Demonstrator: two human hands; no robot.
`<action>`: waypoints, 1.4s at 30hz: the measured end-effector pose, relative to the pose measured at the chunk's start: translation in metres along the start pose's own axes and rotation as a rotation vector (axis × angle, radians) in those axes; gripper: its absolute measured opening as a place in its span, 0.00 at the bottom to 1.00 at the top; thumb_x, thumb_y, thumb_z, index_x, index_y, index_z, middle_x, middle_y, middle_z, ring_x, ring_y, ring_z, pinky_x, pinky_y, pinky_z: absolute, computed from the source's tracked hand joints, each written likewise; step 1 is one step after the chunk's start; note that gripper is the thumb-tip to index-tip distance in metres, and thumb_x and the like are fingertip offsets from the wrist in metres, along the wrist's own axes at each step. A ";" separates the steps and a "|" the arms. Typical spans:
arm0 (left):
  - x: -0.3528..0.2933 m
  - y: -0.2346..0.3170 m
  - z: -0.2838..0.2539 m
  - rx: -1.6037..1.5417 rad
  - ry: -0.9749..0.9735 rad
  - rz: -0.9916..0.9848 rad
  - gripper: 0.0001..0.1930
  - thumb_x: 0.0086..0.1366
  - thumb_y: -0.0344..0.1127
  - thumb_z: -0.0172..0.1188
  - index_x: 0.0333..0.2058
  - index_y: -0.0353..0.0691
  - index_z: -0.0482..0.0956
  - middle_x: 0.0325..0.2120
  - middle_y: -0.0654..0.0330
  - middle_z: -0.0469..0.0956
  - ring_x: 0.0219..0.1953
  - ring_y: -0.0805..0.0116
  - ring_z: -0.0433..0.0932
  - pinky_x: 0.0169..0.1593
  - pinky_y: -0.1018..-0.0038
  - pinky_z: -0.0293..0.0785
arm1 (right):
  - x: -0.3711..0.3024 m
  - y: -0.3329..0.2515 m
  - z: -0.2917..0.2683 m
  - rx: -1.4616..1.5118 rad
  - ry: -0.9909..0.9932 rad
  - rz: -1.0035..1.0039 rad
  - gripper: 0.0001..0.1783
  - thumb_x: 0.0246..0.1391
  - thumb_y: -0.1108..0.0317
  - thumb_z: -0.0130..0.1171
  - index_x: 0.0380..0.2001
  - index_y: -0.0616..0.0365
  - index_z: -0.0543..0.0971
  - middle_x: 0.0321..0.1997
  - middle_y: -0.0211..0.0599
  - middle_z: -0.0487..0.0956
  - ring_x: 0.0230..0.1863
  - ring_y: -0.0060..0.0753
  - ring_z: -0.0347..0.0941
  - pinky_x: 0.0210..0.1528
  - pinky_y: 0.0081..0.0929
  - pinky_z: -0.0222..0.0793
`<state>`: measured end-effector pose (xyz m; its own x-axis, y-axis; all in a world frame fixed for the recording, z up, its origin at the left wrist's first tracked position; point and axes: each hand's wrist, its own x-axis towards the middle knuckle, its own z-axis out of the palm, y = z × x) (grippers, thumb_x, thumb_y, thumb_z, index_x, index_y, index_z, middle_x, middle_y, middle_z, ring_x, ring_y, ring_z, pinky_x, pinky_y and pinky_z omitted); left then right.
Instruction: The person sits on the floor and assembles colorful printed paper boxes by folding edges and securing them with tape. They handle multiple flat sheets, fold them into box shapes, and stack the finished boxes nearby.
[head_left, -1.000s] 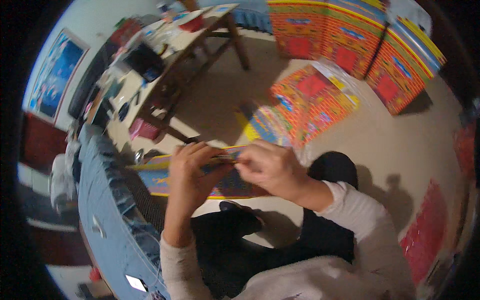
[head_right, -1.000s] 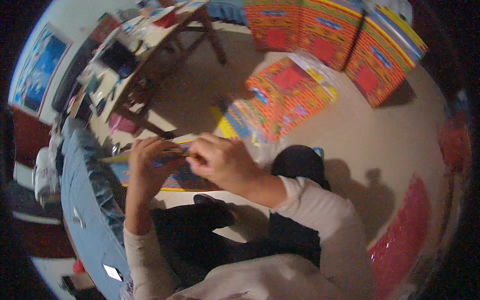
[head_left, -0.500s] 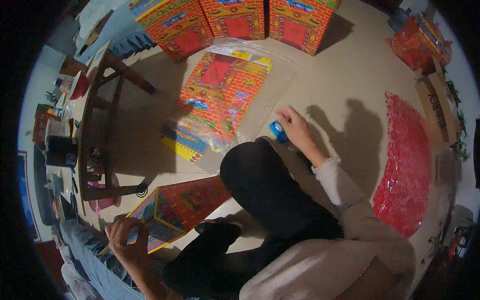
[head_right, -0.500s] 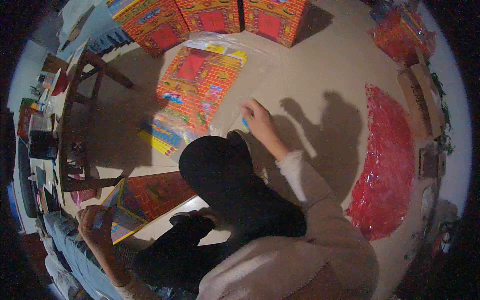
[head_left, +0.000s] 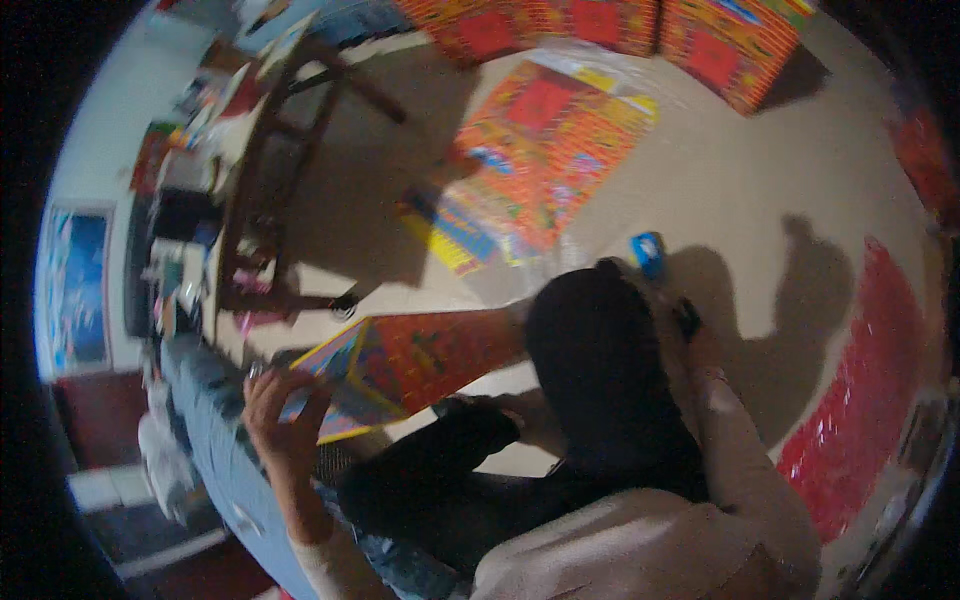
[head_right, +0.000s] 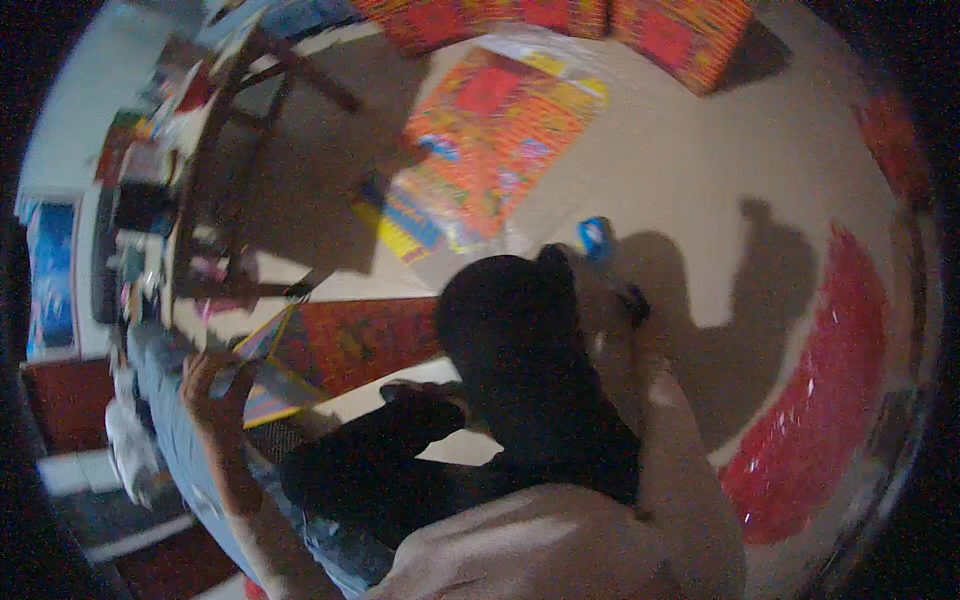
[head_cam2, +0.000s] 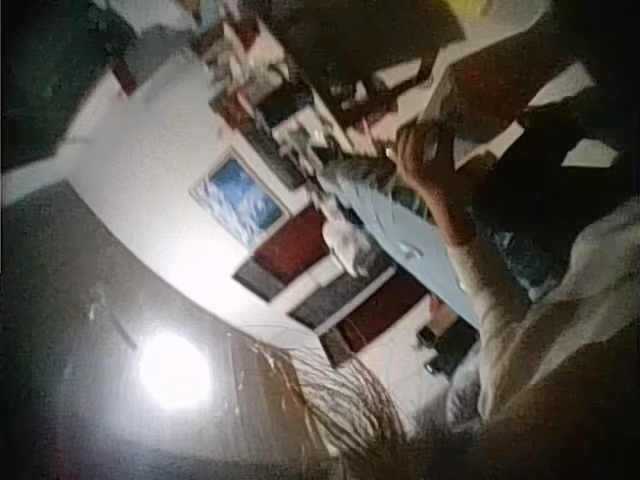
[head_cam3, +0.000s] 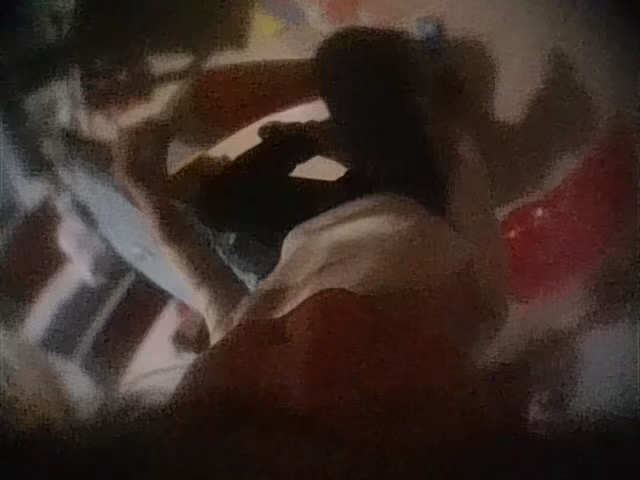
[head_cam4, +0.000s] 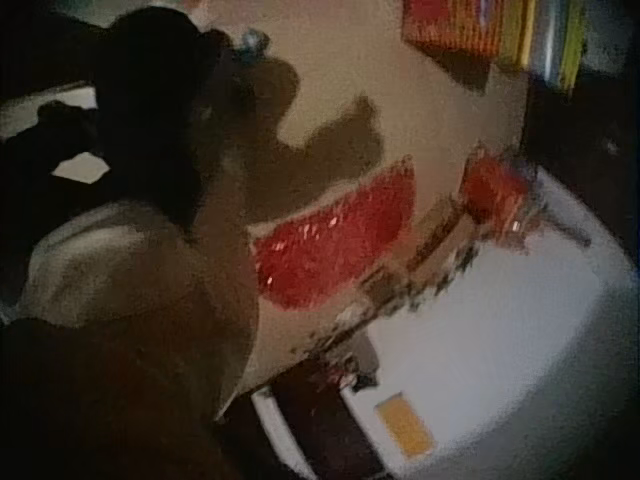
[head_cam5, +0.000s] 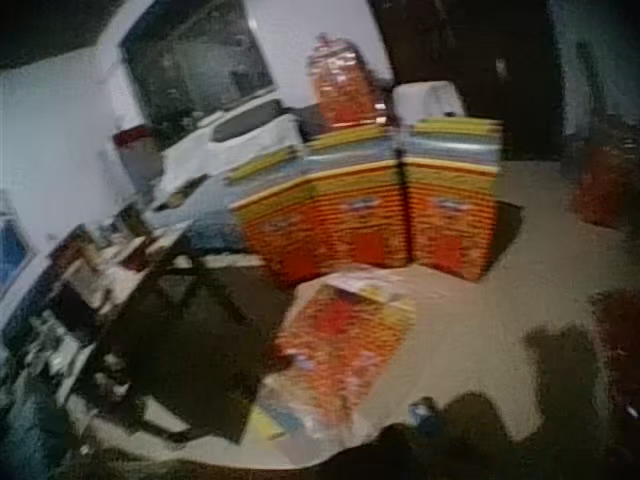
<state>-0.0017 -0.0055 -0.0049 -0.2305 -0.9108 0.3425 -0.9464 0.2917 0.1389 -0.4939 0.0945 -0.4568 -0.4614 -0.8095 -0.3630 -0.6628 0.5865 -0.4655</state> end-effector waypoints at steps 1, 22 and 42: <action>0.003 0.004 -0.003 0.005 -0.027 -0.019 0.10 0.45 0.23 0.73 0.26 0.40 0.81 0.26 0.61 0.82 0.32 0.62 0.79 0.44 0.68 0.69 | -0.002 -0.002 -0.005 0.019 -0.014 -0.027 0.30 0.54 0.56 0.66 0.58 0.56 0.73 0.57 0.57 0.76 0.59 0.59 0.73 0.59 0.50 0.69; -0.008 -0.012 0.003 -0.196 0.079 0.063 0.09 0.47 0.32 0.75 0.28 0.41 0.84 0.26 0.61 0.82 0.30 0.59 0.79 0.41 0.66 0.67 | -0.047 -0.323 -0.205 0.240 0.070 -0.806 0.36 0.50 0.74 0.65 0.63 0.60 0.64 0.59 0.54 0.73 0.60 0.58 0.70 0.63 0.43 0.66; -0.017 -0.011 0.007 -0.254 0.154 0.166 0.08 0.52 0.34 0.71 0.26 0.41 0.80 0.23 0.58 0.76 0.31 0.56 0.76 0.40 0.63 0.64 | -0.185 -0.427 -0.184 -0.223 0.202 -1.276 0.37 0.40 0.72 0.71 0.55 0.60 0.67 0.50 0.50 0.70 0.53 0.54 0.68 0.56 0.47 0.63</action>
<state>0.0114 0.0048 -0.0184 -0.3219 -0.7956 0.5132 -0.8078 0.5135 0.2894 -0.2339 -0.0111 -0.0427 0.4925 -0.7893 0.3667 -0.7697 -0.5916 -0.2397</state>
